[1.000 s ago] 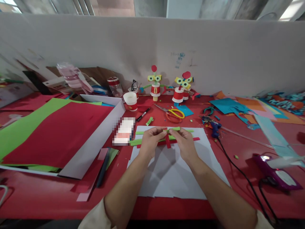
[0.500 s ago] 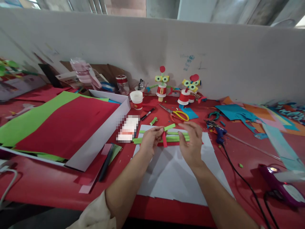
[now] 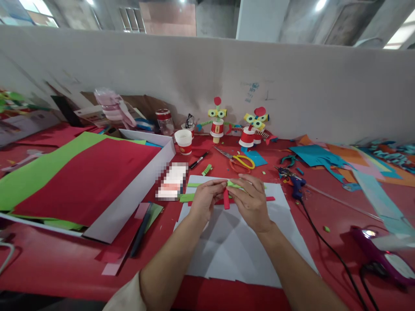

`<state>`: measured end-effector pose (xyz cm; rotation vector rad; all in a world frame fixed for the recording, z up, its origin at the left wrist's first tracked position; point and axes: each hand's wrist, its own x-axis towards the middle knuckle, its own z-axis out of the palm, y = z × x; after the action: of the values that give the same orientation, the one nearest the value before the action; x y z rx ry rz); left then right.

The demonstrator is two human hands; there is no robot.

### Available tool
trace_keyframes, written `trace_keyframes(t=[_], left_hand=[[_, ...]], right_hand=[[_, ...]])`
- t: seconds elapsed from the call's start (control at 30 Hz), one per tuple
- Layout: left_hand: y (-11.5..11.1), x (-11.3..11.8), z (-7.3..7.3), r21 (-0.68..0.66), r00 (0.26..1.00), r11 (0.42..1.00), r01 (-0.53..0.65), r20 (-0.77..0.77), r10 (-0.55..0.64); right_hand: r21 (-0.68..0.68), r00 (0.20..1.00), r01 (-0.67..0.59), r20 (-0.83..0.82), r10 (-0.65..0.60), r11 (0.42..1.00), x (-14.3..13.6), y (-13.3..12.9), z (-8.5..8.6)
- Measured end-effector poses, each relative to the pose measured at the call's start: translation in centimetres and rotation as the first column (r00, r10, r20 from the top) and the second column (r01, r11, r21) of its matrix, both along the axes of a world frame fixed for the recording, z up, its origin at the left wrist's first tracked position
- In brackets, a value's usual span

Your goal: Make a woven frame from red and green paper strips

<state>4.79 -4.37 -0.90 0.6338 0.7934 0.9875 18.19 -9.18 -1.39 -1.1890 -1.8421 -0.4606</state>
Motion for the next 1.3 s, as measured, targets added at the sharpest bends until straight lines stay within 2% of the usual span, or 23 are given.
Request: trace_keyframes(t=[0.1, 0.47, 0.73, 1.0, 1.3], left_hand=[[-0.2, 0.0, 0.2, 0.026, 1.0, 1.0, 0.015, -0.021, -0.015], [-0.3, 0.2, 0.3, 0.058, 0.995, 0.998, -0.037, 0.099, 0.031], [-0.4, 0.4, 0.0, 0.128, 0.998, 0.991, -0.041, 0.056, 0.034], [-0.5, 0.8, -0.6, 0.262, 0.999, 0.964, -0.038, 0.007, 0.037], [-0.3, 1.0, -1.2, 0.309, 0.998, 0.951, 0.006, -0.06, 0.013]], right_hand=[[-0.011, 1.0, -0.012, -0.02, 0.012, 1.0, 0.1, 0.0, 0.1], [-0.027, 0.995, -0.013, -0.094, 0.01, 1.0, 0.2, 0.1, 0.2], [-0.073, 0.982, 0.019, -0.184, -0.032, 0.997, 0.2, 0.2, 0.3], [-0.149, 0.934, 0.031, -0.348, -0.081, 0.988, -0.4, 0.4, 0.5], [-0.254, 0.849, -0.005, -0.512, -0.13, 0.967, -0.6, 0.1, 0.4]])
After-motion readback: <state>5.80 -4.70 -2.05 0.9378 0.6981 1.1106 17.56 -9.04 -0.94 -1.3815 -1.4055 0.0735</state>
